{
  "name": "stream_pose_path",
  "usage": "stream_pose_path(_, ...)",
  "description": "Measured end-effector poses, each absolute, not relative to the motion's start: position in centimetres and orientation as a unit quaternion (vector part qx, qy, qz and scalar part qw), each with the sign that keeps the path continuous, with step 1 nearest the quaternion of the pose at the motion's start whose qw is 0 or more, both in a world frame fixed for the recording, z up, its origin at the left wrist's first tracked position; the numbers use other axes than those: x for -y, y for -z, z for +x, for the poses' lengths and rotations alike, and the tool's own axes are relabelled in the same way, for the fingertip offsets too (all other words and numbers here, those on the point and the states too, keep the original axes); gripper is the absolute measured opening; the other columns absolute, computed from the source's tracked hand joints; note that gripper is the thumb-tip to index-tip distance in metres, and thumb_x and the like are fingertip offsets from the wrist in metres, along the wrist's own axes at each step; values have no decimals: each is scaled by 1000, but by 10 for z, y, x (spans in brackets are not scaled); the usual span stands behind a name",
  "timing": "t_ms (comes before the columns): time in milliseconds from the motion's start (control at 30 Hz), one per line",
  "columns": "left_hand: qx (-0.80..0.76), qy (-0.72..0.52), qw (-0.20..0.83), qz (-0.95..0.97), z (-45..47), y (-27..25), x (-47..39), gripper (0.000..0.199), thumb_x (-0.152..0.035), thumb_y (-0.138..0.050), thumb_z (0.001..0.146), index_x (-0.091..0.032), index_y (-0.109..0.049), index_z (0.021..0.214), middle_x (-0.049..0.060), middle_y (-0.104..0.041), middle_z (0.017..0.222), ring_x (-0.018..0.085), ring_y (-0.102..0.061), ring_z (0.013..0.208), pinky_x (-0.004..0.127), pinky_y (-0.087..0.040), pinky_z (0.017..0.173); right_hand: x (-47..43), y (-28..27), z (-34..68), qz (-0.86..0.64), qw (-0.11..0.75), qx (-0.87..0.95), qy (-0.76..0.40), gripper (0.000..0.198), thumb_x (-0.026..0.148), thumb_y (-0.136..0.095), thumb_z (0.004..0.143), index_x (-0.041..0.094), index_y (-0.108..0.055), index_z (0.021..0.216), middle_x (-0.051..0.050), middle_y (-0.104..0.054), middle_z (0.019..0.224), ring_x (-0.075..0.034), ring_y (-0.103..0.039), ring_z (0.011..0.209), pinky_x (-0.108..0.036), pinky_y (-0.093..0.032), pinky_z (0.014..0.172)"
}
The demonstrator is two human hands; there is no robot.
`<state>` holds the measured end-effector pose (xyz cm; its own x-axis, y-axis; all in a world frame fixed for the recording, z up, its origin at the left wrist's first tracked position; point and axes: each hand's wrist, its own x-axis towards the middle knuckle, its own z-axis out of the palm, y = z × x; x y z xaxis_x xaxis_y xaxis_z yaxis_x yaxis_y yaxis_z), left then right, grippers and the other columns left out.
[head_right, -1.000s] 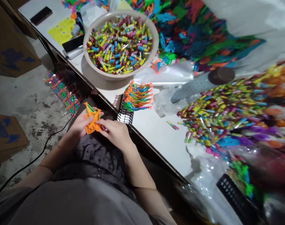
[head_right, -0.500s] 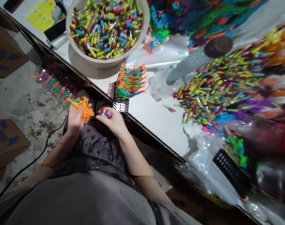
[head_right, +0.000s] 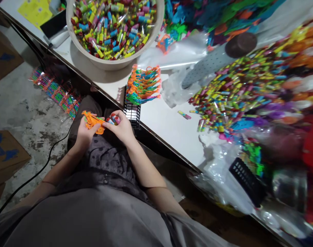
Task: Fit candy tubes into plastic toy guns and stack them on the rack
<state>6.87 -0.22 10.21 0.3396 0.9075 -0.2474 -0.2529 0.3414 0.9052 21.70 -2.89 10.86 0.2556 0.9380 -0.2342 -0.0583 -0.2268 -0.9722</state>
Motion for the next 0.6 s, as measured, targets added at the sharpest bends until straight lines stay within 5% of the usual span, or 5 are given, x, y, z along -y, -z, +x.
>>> stream_pose_path(600,-423,-434,727,323,69,-99,-4,59,-44,-79,66,-22,-46,109,10,-66,115,27,-60,116,45,-48,101,29,-105,214,-629,458,430,-457,40,40,-74,63,21,-40,70,3,-54,71,-11,-49,64,-24,-40,60)
